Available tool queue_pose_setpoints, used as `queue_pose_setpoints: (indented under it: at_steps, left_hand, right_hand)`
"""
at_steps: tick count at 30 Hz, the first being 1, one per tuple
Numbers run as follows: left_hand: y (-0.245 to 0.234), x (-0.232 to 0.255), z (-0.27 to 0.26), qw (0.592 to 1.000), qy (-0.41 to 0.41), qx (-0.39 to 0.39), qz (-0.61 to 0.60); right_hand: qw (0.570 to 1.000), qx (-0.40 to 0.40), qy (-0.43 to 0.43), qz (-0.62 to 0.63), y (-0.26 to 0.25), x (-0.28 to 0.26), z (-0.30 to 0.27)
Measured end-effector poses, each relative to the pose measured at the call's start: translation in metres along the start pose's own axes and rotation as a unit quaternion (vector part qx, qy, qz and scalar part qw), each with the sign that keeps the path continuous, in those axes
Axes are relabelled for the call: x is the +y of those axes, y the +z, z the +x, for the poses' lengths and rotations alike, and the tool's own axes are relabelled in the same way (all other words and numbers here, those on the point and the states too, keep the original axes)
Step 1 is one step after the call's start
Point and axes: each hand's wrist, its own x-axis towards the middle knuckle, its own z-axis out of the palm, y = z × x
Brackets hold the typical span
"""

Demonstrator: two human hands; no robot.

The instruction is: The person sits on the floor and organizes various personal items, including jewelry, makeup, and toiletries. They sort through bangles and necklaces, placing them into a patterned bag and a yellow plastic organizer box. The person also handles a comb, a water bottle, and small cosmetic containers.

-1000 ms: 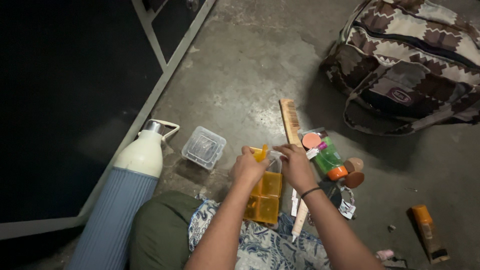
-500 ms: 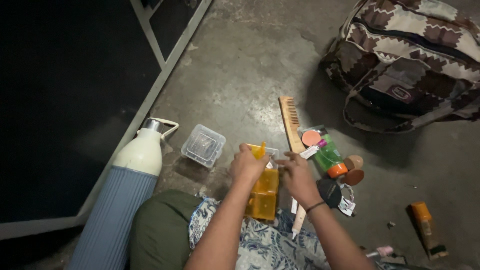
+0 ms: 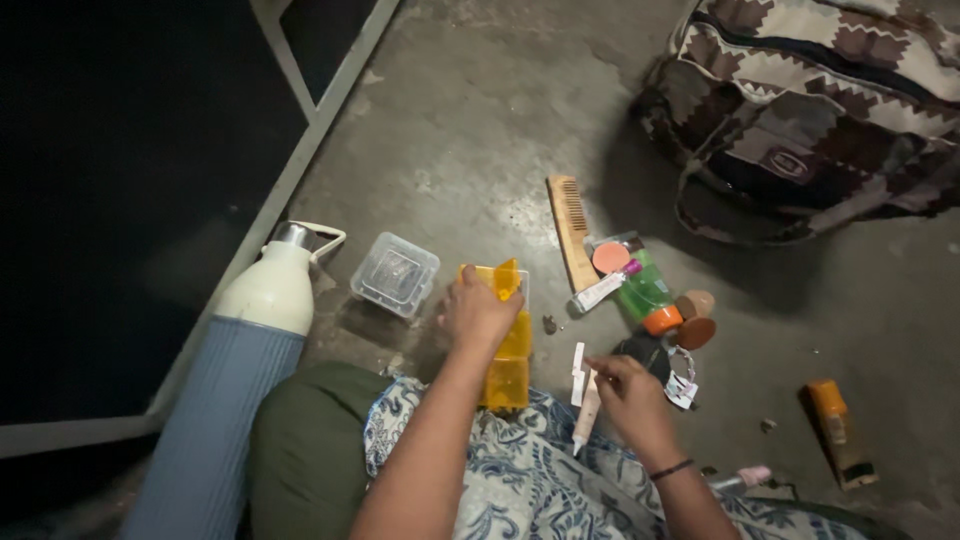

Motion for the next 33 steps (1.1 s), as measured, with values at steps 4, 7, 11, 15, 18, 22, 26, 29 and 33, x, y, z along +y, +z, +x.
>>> queue_pose_setpoints:
  at_steps: [4, 7, 11, 15, 18, 22, 26, 29, 33]
  left_hand:
    - [-0.008, 0.007, -0.008, 0.999, -0.008, -0.018, 0.036]
    - [-0.011, 0.010, -0.012, 0.999, 0.009, 0.010, 0.031]
    - [-0.009, 0.011, -0.010, 0.999, 0.017, 0.042, 0.013]
    - [-0.005, 0.010, -0.007, 0.998, 0.030, 0.063, 0.010]
    - [-0.003, 0.012, -0.007, 0.996, 0.042, 0.072, 0.014]
    - [-0.002, 0.009, -0.008, 0.994, 0.075, 0.079, 0.006]
    - [0.006, 0.007, -0.004, 0.986, 0.117, 0.117, -0.013]
    - [0.013, 0.004, -0.001, 0.975, 0.153, 0.148, -0.055]
    - [0.019, 0.003, 0.001, 0.959, 0.206, 0.166, -0.101]
  right_hand:
    - [0.999, 0.013, 0.033, -0.015, -0.006, -0.013, 0.001]
    - [0.999, 0.015, 0.028, -0.012, -0.009, -0.014, 0.001]
    - [0.999, 0.026, 0.044, -0.015, -0.008, -0.002, 0.005]
    - [0.998, 0.061, 0.022, -0.007, -0.018, 0.022, 0.012]
    - [0.990, 0.070, 0.095, 0.073, -0.023, 0.028, 0.013]
    - [0.989, 0.056, 0.120, 0.064, -0.024, 0.018, 0.010]
    - [0.999, 0.011, 0.041, -0.012, -0.009, -0.002, 0.019]
    - [0.999, -0.001, -0.046, -0.029, 0.014, -0.015, 0.036]
    - [0.994, 0.008, -0.090, 0.053, 0.052, -0.011, 0.065]
